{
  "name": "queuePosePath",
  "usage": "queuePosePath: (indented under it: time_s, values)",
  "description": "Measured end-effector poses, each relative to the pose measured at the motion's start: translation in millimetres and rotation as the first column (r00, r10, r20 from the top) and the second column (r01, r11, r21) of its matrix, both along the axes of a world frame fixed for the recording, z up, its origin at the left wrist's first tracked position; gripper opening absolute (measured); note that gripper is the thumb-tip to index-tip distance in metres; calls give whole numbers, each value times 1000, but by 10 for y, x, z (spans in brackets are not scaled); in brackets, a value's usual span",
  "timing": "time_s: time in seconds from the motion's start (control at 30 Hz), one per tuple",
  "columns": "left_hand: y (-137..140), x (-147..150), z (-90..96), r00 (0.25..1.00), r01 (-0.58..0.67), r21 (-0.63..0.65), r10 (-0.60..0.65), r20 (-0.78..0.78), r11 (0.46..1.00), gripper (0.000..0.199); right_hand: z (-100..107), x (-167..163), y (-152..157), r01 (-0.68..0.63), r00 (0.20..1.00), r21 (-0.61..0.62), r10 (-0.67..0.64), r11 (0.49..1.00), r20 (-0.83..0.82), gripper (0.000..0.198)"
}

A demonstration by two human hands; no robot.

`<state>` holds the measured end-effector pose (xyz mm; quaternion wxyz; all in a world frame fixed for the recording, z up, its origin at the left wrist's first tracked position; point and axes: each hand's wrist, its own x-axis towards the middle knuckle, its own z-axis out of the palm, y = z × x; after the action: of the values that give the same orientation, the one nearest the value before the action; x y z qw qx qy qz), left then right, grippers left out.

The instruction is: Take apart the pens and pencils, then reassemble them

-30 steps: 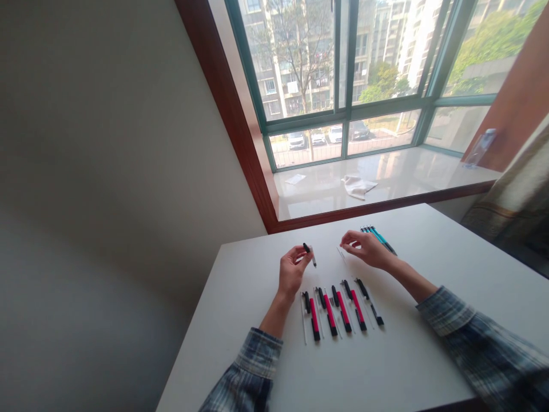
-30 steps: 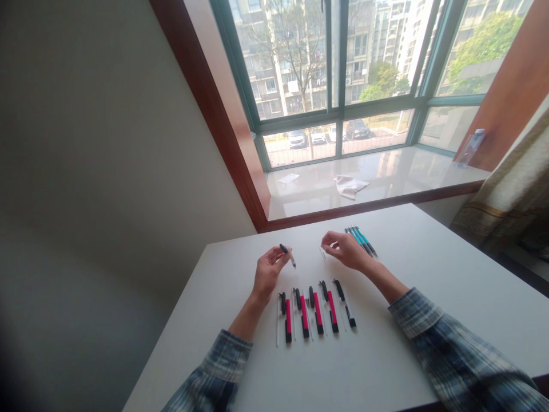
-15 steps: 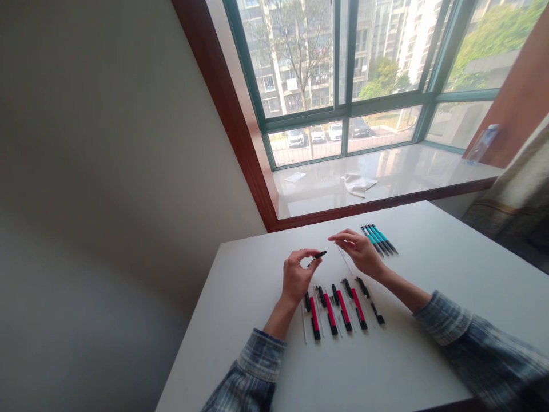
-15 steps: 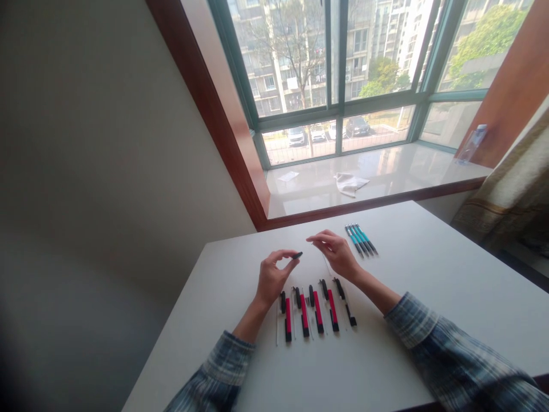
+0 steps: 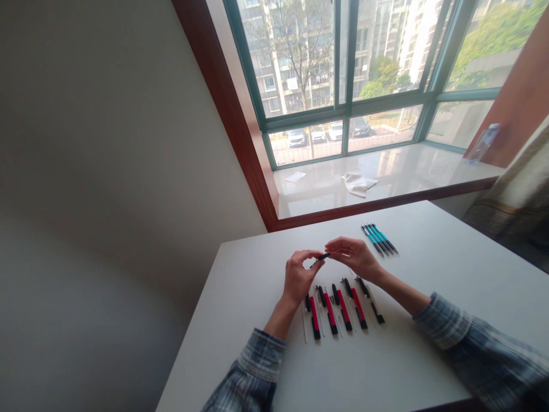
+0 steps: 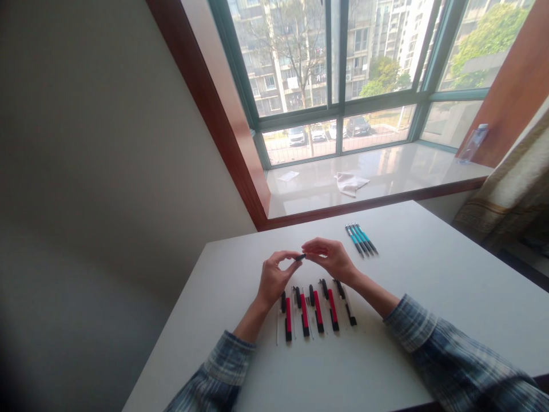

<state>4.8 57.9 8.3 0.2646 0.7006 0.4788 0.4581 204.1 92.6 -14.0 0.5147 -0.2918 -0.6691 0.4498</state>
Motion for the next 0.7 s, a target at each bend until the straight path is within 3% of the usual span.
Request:
queuePosePath:
  time_s: [0.1, 0.2, 0.3, 0.4, 0.47, 0.57, 0.7]
  values:
    - [21, -10, -24, 999, -2, -23, 3, 37, 1000, 14, 50, 32, 5, 27, 997, 42, -29, 999, 69, 36]
    - [61, -44, -56, 994, -30, -70, 37, 106, 997, 17, 111, 140, 48, 155, 943, 162, -195, 975, 269, 30]
    - [108, -97, -84, 974, -66, -122, 90, 207, 990, 23, 148, 289, 106, 224, 778, 276, -342, 935, 528, 30]
    - [143, -141, -94, 942, -94, -153, 138, 305, 984, 27, 160, 392, 127, 213, 586, 290, -360, 933, 726, 29]
    - [158, -157, -94, 927, -110, -159, 159, 340, 981, 29, 163, 409, 115, 206, 500, 271, -339, 940, 797, 27]
    - [175, -166, -99, 911, -119, -169, 175, 374, 978, 30, 167, 387, 84, 175, 457, 227, -283, 958, 843, 17]
    - [190, -166, -119, 883, -96, -196, 174, 435, 976, 34, 151, 368, 73, 124, 485, 182, -219, 976, 846, 10]
